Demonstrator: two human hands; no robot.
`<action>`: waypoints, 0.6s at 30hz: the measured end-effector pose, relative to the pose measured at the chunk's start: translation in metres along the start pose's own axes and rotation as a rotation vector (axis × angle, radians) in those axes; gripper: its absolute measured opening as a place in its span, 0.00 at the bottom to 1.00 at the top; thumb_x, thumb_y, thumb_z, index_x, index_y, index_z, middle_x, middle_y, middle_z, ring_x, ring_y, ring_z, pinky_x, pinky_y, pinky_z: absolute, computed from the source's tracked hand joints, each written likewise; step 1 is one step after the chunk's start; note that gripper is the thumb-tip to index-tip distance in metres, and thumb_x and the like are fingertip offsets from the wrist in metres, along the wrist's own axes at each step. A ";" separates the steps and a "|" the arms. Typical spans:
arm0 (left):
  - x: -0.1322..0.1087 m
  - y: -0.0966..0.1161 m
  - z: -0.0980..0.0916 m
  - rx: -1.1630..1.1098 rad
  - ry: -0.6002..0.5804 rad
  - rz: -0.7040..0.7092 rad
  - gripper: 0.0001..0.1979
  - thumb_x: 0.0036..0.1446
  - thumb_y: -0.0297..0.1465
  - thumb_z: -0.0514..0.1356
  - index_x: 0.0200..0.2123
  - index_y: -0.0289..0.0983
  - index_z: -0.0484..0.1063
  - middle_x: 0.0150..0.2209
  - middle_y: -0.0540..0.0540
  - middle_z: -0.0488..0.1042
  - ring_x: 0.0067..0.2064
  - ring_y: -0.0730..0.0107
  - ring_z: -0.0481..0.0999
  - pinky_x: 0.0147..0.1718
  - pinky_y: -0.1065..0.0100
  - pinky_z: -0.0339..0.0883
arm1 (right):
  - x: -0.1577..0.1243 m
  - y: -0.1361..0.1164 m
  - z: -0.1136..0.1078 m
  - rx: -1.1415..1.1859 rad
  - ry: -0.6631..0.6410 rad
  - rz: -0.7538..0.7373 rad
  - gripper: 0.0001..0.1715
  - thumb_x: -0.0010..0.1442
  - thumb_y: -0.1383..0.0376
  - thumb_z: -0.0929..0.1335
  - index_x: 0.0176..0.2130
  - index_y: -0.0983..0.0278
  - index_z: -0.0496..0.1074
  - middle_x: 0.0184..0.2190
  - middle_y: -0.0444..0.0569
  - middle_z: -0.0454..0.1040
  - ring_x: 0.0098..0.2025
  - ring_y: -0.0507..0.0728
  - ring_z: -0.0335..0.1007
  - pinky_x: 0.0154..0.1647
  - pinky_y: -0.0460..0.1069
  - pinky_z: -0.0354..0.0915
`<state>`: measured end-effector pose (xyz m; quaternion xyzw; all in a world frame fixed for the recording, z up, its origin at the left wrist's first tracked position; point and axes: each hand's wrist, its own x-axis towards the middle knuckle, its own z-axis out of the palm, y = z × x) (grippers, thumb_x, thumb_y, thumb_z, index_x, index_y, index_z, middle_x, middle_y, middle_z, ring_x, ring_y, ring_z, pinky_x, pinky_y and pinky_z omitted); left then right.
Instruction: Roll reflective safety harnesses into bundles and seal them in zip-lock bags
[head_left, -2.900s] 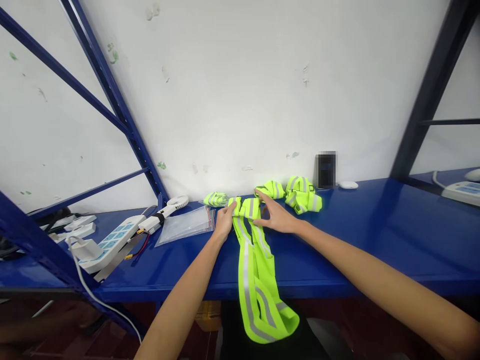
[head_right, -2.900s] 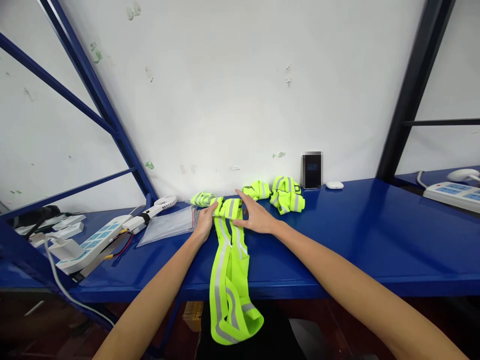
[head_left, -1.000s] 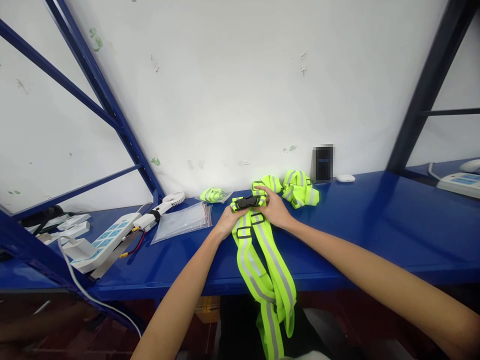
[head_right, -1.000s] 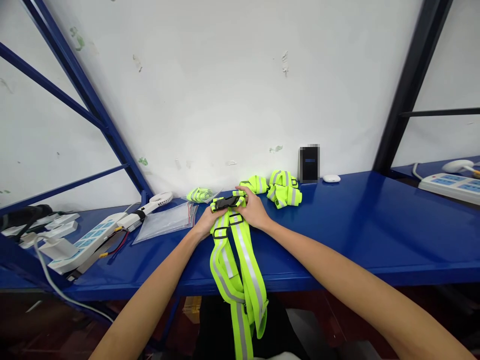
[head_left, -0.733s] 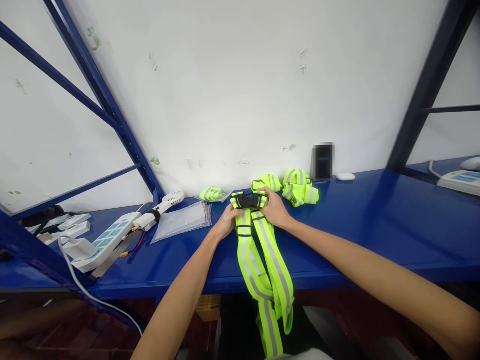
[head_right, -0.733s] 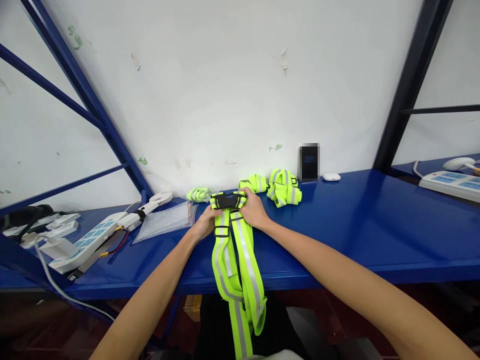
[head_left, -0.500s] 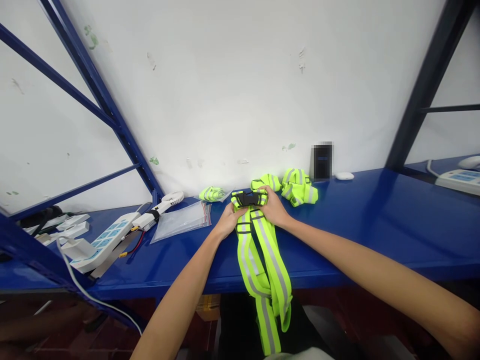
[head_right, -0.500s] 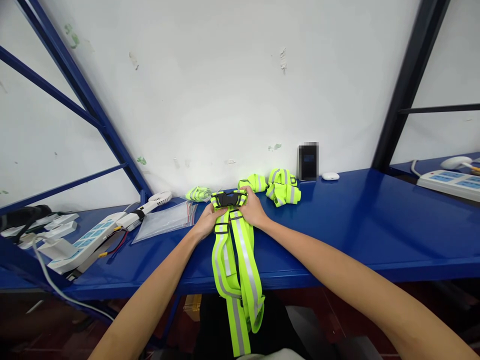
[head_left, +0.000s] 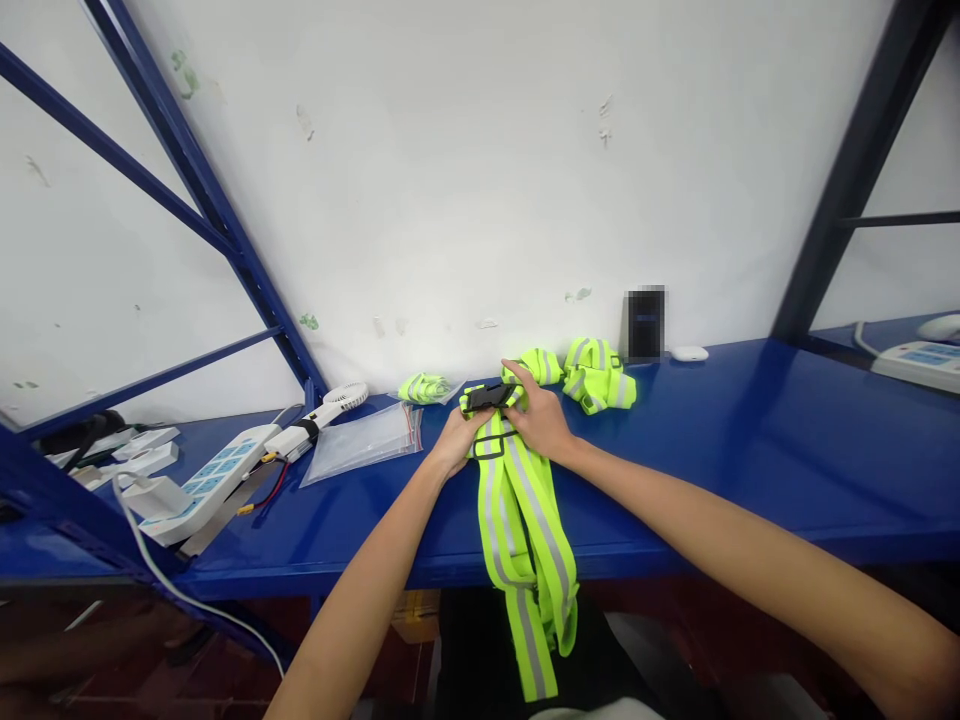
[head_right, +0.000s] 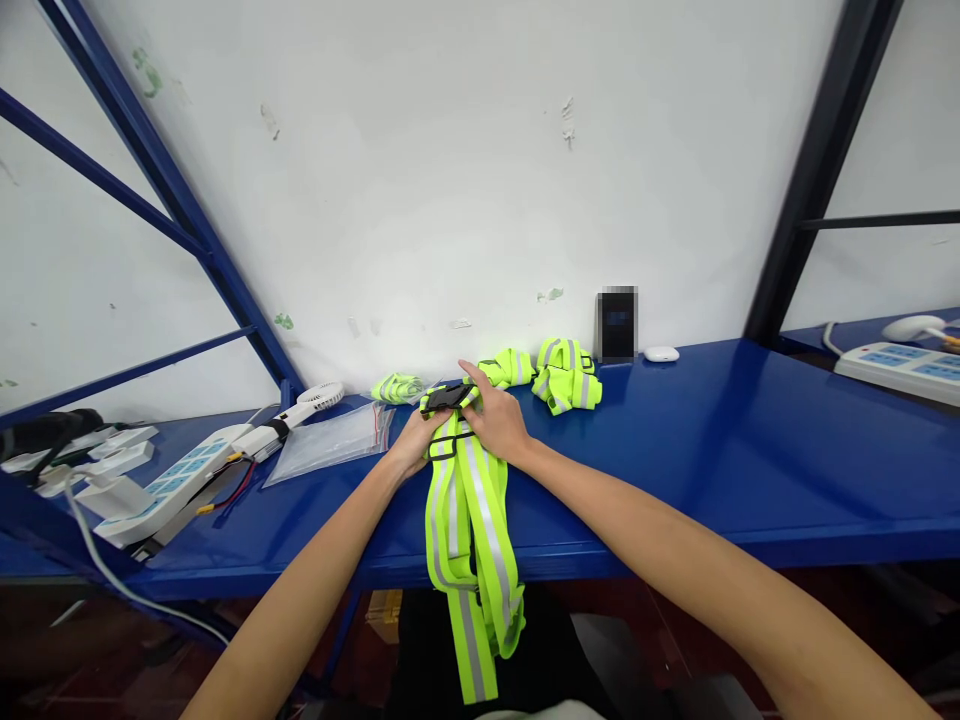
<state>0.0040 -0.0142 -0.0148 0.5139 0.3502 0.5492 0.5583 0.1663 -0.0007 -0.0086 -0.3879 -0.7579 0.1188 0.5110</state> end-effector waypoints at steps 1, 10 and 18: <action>0.001 -0.001 0.001 0.014 0.000 0.020 0.24 0.45 0.37 0.70 0.45 0.33 0.75 0.39 0.41 0.79 0.41 0.57 0.78 0.48 0.57 0.68 | 0.000 -0.001 0.001 0.033 0.025 0.026 0.38 0.53 0.67 0.65 0.62 0.58 0.59 0.39 0.47 0.77 0.28 0.57 0.69 0.36 0.50 0.63; 0.005 -0.003 -0.002 0.257 0.113 0.157 0.18 0.40 0.36 0.72 0.35 0.32 0.78 0.33 0.44 0.79 0.35 0.61 0.77 0.38 0.64 0.69 | 0.001 0.003 0.007 0.297 0.059 0.109 0.29 0.48 0.71 0.66 0.51 0.61 0.69 0.49 0.49 0.74 0.53 0.63 0.68 0.55 0.55 0.61; 0.007 -0.003 -0.013 0.322 0.249 0.264 0.13 0.41 0.35 0.71 0.30 0.32 0.78 0.29 0.46 0.79 0.31 0.64 0.76 0.31 0.67 0.68 | 0.003 -0.002 0.001 0.689 -0.188 0.374 0.35 0.55 0.56 0.68 0.60 0.58 0.61 0.54 0.49 0.71 0.55 0.61 0.67 0.57 0.56 0.62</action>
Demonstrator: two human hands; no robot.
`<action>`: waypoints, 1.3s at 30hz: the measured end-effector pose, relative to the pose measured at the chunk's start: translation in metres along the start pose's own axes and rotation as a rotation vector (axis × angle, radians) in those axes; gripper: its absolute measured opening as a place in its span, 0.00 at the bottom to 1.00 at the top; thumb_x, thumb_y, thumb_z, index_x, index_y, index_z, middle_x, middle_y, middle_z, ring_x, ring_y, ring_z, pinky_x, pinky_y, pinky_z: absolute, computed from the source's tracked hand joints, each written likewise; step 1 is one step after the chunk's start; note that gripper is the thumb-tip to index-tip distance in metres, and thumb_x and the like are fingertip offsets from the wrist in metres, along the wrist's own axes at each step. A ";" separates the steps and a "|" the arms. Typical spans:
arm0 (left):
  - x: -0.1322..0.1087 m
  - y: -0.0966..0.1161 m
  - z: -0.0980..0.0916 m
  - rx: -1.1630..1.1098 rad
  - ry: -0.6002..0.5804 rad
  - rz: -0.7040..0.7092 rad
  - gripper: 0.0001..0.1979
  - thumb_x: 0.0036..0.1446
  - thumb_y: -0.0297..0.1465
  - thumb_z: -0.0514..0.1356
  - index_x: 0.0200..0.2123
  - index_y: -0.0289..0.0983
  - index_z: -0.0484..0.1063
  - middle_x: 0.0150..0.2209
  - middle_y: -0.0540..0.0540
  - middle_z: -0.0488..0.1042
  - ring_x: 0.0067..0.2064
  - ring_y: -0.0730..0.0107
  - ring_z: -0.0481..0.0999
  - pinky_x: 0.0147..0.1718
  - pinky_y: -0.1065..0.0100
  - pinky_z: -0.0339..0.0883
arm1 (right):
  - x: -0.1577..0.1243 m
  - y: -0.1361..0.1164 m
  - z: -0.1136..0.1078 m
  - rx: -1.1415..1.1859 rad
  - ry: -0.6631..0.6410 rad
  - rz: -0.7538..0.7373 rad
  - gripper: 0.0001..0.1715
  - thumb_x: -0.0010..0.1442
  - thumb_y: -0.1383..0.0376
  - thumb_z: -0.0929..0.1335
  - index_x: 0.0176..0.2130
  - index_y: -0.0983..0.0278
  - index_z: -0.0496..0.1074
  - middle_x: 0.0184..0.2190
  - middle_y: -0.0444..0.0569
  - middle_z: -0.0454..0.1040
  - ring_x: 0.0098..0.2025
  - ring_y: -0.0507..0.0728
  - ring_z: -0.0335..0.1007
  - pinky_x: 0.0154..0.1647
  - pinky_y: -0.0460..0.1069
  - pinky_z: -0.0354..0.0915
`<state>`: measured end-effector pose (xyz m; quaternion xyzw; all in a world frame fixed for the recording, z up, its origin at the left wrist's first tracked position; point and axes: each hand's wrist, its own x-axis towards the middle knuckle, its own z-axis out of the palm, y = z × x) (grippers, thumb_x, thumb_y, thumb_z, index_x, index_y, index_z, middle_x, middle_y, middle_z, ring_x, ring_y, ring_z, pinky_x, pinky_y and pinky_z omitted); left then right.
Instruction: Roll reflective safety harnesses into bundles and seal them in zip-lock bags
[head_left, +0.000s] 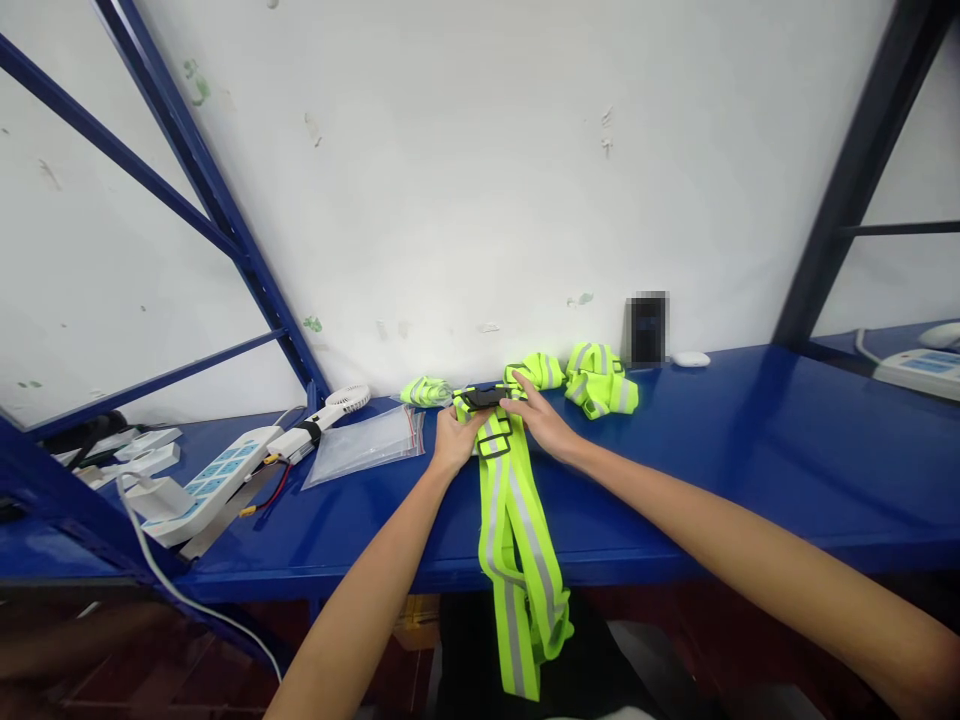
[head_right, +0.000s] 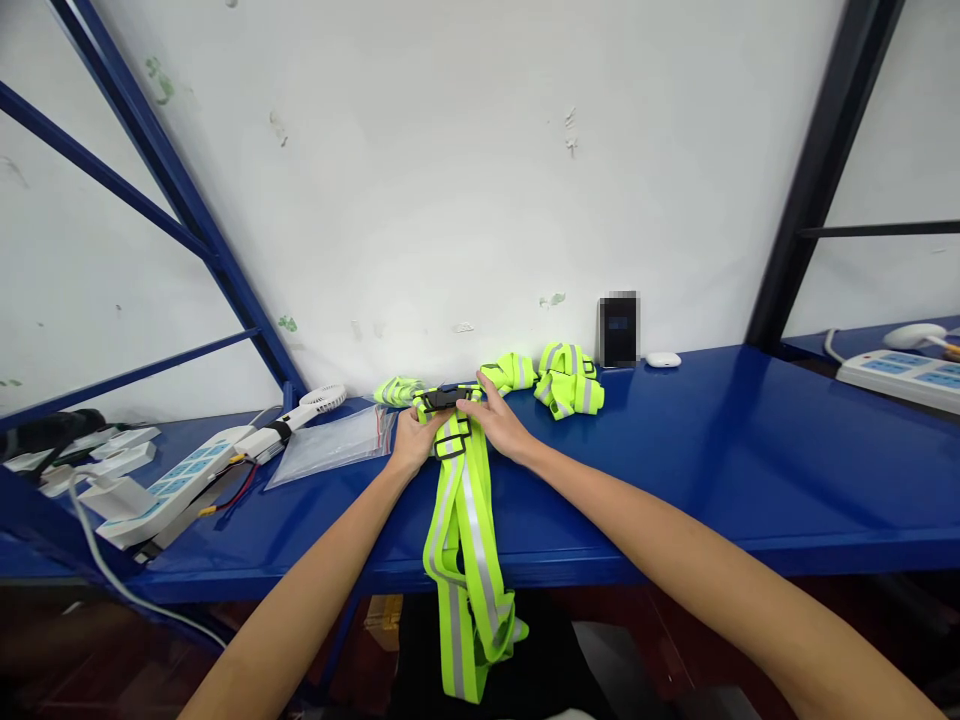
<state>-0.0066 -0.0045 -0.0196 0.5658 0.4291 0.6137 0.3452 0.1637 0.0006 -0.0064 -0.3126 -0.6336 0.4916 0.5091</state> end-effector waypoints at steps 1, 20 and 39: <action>0.000 -0.001 -0.001 0.010 0.004 0.006 0.13 0.41 0.34 0.71 0.30 0.32 0.78 0.30 0.46 0.79 0.31 0.64 0.75 0.31 0.67 0.68 | 0.002 0.001 -0.001 0.057 -0.024 0.060 0.32 0.55 0.56 0.69 0.57 0.59 0.64 0.50 0.49 0.74 0.52 0.61 0.70 0.53 0.56 0.65; -0.006 -0.002 0.002 -0.252 -0.062 -0.118 0.22 0.44 0.44 0.70 0.35 0.32 0.76 0.36 0.42 0.79 0.35 0.63 0.78 0.36 0.66 0.69 | -0.004 -0.007 0.001 0.533 -0.192 0.230 0.18 0.50 0.62 0.73 0.41 0.62 0.70 0.38 0.49 0.79 0.39 0.58 0.77 0.44 0.53 0.70; -0.007 0.000 0.004 -0.188 -0.151 -0.149 0.23 0.45 0.39 0.69 0.43 0.33 0.73 0.37 0.43 0.79 0.34 0.63 0.78 0.35 0.65 0.69 | -0.002 -0.005 -0.003 0.132 0.066 -0.056 0.34 0.48 0.64 0.72 0.51 0.56 0.57 0.25 0.38 0.70 0.26 0.55 0.70 0.29 0.49 0.68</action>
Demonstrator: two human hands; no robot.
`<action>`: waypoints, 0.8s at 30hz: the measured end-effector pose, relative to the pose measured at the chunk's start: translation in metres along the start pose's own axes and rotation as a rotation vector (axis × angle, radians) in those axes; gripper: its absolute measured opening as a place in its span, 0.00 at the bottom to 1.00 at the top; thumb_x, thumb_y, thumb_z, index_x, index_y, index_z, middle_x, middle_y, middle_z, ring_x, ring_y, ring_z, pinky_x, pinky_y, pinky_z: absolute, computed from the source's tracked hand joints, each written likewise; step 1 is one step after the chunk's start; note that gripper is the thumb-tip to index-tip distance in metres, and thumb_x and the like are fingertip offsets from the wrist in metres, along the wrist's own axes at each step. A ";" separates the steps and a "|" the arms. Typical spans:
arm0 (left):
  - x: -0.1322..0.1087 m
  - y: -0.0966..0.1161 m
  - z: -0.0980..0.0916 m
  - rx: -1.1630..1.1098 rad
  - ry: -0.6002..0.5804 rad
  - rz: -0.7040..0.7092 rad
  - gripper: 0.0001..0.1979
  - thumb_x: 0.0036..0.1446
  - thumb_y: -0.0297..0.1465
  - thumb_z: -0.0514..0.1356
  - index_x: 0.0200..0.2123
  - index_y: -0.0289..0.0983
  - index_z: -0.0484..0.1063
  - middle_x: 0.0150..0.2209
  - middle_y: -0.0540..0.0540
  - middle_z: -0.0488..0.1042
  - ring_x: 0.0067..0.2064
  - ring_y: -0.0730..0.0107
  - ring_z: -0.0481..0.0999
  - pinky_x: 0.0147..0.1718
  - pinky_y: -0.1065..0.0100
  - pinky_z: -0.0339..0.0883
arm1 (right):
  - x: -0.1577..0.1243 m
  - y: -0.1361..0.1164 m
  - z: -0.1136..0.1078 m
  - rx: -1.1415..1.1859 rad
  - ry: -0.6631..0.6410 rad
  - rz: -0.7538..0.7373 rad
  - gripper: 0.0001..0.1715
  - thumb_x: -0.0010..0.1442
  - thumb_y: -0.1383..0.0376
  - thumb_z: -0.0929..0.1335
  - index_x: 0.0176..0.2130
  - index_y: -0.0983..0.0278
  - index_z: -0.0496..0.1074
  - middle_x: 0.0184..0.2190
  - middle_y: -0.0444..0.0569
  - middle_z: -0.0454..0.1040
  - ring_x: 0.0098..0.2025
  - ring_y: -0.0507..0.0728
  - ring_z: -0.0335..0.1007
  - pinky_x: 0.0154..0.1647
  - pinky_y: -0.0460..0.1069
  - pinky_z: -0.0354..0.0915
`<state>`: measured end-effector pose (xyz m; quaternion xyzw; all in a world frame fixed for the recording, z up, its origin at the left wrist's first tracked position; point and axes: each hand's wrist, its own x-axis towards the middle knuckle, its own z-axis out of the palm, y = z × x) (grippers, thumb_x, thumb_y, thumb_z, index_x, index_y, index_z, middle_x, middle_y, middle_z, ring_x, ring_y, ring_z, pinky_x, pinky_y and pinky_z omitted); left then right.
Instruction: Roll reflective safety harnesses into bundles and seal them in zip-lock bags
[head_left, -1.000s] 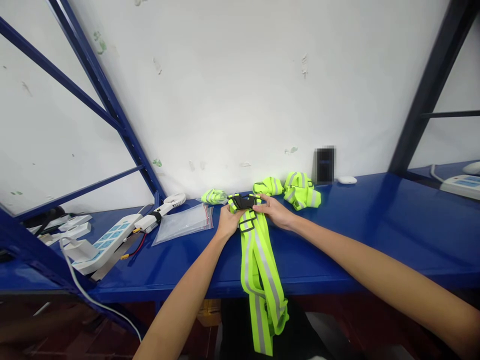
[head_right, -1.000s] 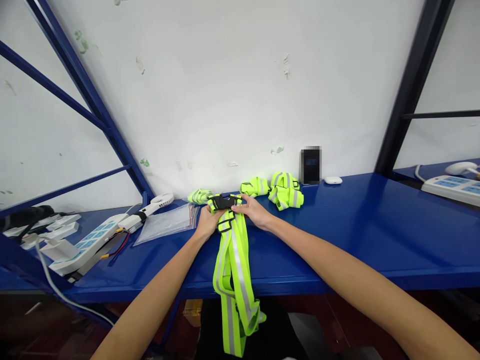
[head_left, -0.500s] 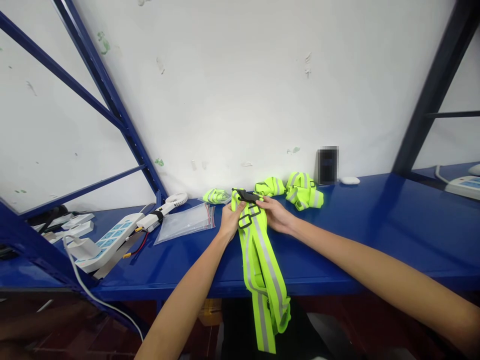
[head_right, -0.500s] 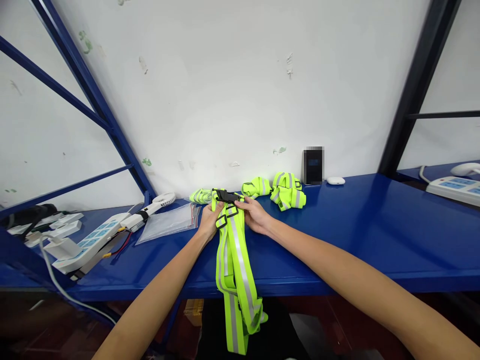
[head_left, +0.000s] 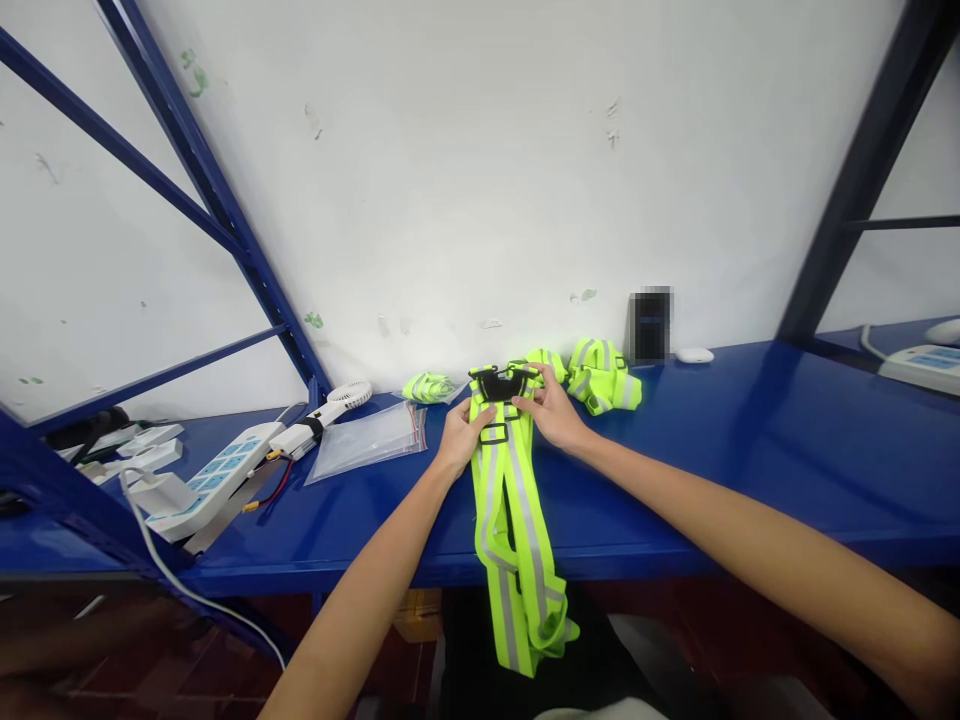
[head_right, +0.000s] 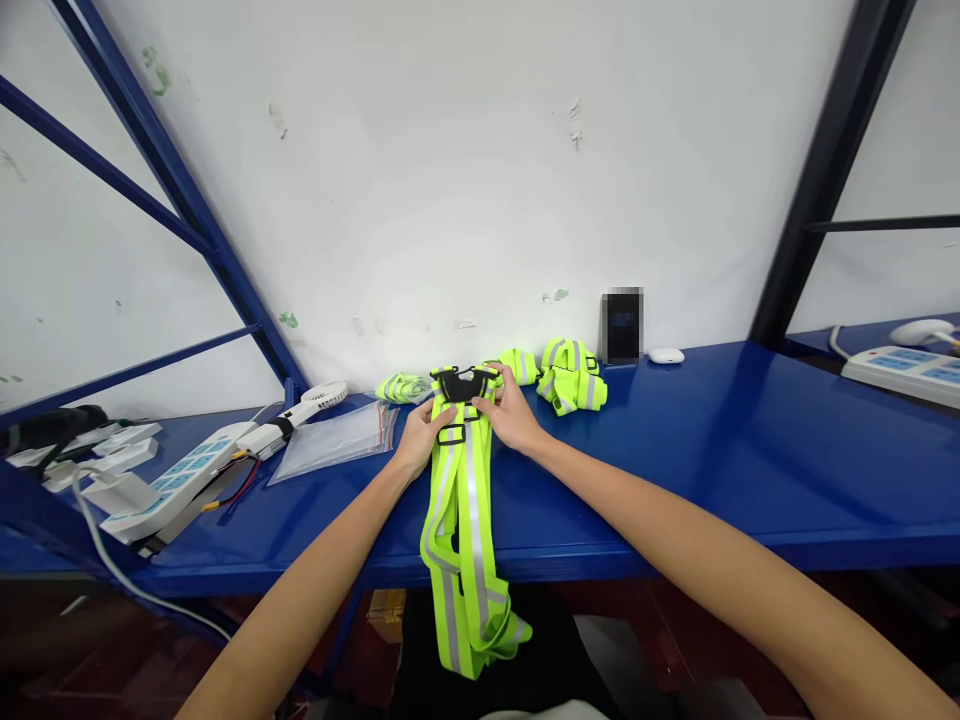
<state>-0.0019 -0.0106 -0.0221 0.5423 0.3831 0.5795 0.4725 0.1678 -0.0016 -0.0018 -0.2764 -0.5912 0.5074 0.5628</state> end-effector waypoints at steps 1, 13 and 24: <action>0.000 0.000 -0.001 -0.002 -0.003 0.007 0.23 0.45 0.39 0.69 0.43 0.33 0.73 0.38 0.43 0.79 0.35 0.63 0.78 0.36 0.66 0.69 | -0.001 0.000 0.000 -0.032 -0.018 -0.033 0.33 0.49 0.64 0.71 0.51 0.56 0.57 0.26 0.39 0.70 0.26 0.55 0.70 0.29 0.49 0.68; 0.000 -0.006 -0.001 0.065 -0.011 0.048 0.23 0.48 0.39 0.68 0.45 0.33 0.73 0.40 0.42 0.79 0.38 0.62 0.78 0.38 0.65 0.69 | 0.002 0.007 -0.004 -0.217 0.083 -0.199 0.17 0.48 0.66 0.70 0.37 0.60 0.60 0.36 0.43 0.67 0.26 0.51 0.67 0.29 0.48 0.66; 0.000 -0.005 0.000 0.187 0.055 0.170 0.22 0.49 0.42 0.66 0.43 0.33 0.73 0.41 0.41 0.79 0.41 0.58 0.77 0.39 0.65 0.69 | 0.000 -0.001 -0.002 -0.502 0.181 -0.313 0.24 0.51 0.63 0.70 0.49 0.59 0.67 0.44 0.51 0.73 0.46 0.62 0.71 0.37 0.52 0.68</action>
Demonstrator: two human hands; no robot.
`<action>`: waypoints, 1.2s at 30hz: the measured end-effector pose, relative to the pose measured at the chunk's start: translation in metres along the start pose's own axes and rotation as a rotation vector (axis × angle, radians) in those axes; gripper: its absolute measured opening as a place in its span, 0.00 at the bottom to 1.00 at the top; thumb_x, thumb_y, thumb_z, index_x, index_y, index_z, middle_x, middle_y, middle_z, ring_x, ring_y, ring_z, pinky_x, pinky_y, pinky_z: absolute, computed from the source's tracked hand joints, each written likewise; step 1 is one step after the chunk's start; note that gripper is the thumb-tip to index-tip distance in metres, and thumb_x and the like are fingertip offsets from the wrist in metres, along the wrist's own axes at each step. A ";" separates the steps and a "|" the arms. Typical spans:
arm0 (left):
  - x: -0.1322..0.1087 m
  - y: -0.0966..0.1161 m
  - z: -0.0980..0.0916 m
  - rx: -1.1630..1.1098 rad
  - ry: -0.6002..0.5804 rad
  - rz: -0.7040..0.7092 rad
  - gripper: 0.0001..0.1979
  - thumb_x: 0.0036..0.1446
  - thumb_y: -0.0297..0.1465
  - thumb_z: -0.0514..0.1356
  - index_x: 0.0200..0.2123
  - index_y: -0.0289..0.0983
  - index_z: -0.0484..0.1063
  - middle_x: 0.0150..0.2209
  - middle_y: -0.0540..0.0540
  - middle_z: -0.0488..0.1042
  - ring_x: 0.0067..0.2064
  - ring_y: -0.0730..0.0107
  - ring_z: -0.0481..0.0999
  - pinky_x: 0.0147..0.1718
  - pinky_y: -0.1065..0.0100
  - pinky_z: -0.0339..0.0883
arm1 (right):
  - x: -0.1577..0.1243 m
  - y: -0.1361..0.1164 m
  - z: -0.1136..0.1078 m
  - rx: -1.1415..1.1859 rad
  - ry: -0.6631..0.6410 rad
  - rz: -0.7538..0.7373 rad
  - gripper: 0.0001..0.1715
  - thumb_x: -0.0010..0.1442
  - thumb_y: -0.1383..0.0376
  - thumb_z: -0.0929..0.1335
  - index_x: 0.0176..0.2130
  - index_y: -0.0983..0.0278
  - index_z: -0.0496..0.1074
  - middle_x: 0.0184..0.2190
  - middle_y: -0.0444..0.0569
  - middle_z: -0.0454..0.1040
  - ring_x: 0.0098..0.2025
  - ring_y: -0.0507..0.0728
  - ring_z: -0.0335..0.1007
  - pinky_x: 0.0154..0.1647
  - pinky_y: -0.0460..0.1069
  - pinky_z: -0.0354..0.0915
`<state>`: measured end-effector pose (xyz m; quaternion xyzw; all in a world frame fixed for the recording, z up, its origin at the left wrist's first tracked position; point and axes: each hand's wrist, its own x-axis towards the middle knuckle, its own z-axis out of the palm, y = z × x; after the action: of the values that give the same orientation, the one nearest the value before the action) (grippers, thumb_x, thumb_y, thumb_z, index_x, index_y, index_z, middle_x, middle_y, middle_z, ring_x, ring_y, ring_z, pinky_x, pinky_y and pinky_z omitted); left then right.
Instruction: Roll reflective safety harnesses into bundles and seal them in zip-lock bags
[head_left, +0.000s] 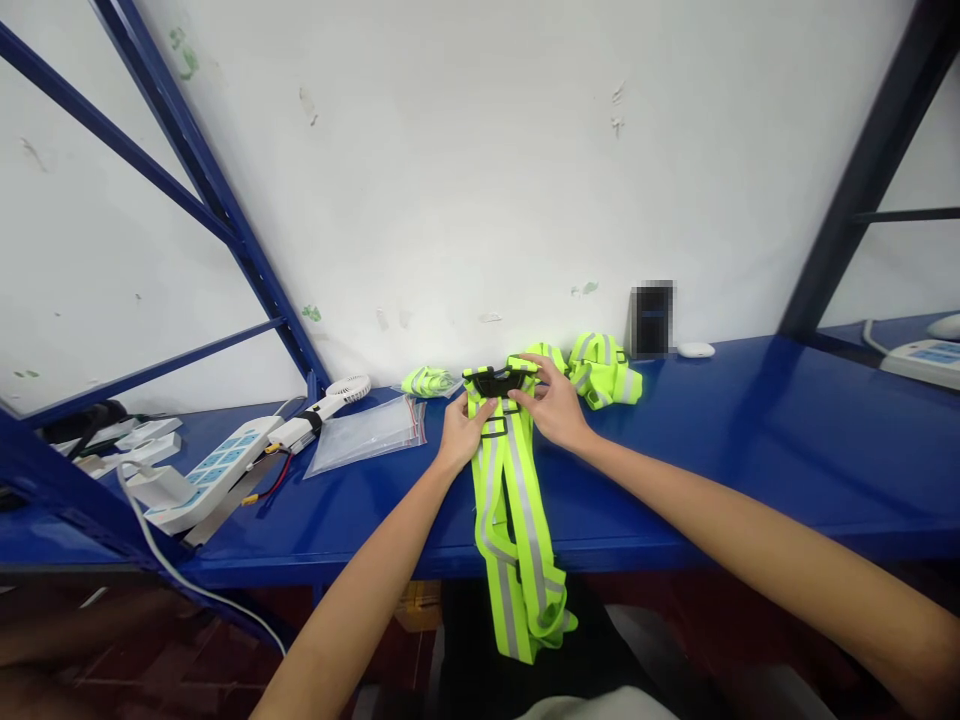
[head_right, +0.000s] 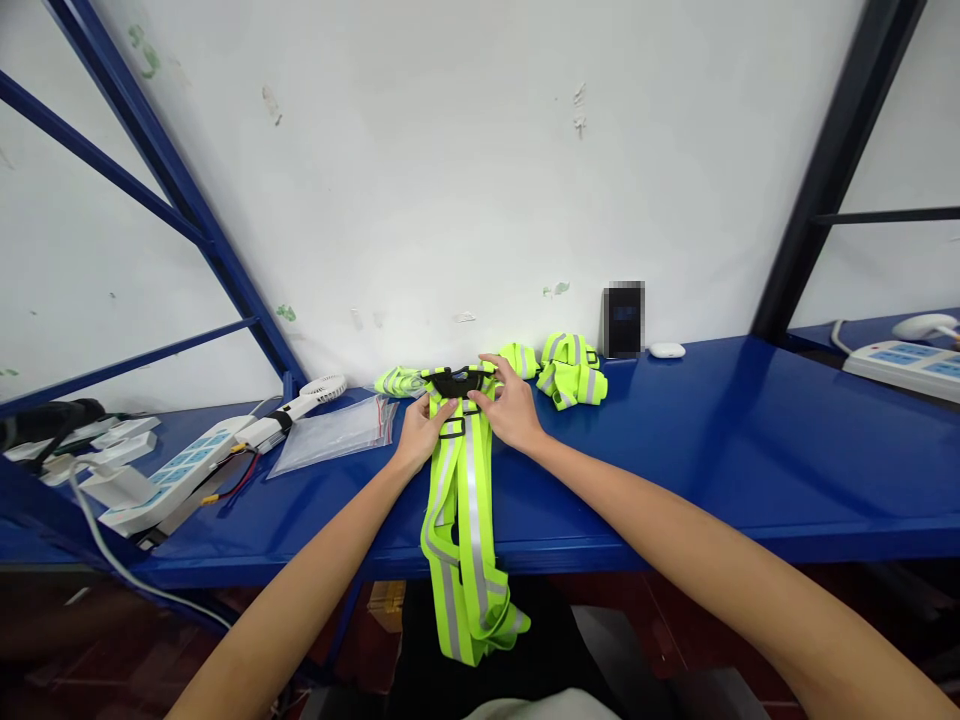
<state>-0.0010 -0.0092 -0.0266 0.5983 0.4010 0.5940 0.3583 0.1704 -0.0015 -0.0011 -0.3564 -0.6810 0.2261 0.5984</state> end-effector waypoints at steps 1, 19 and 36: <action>-0.001 0.001 0.000 0.042 0.001 0.021 0.21 0.51 0.42 0.65 0.44 0.33 0.72 0.43 0.41 0.78 0.43 0.57 0.77 0.40 0.64 0.68 | 0.000 0.001 0.000 -0.023 0.006 0.009 0.23 0.51 0.63 0.70 0.48 0.59 0.67 0.42 0.50 0.73 0.42 0.61 0.72 0.36 0.52 0.67; -0.008 0.016 0.011 -0.164 -0.067 -0.046 0.26 0.47 0.39 0.68 0.48 0.35 0.69 0.44 0.42 0.78 0.42 0.58 0.78 0.42 0.63 0.70 | -0.004 0.001 -0.003 -0.217 0.090 -0.178 0.14 0.61 0.61 0.64 0.47 0.59 0.62 0.41 0.49 0.72 0.38 0.61 0.70 0.41 0.54 0.65; -0.006 0.007 0.010 -0.136 -0.114 -0.194 0.22 0.48 0.44 0.68 0.40 0.33 0.75 0.38 0.42 0.79 0.37 0.61 0.78 0.36 0.66 0.68 | -0.001 0.005 -0.011 -0.211 0.010 -0.350 0.15 0.47 0.77 0.63 0.32 0.59 0.63 0.41 0.49 0.73 0.47 0.63 0.70 0.46 0.57 0.65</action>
<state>0.0098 -0.0175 -0.0232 0.5639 0.3946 0.5475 0.4759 0.1817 -0.0004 -0.0031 -0.2945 -0.7495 0.0446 0.5912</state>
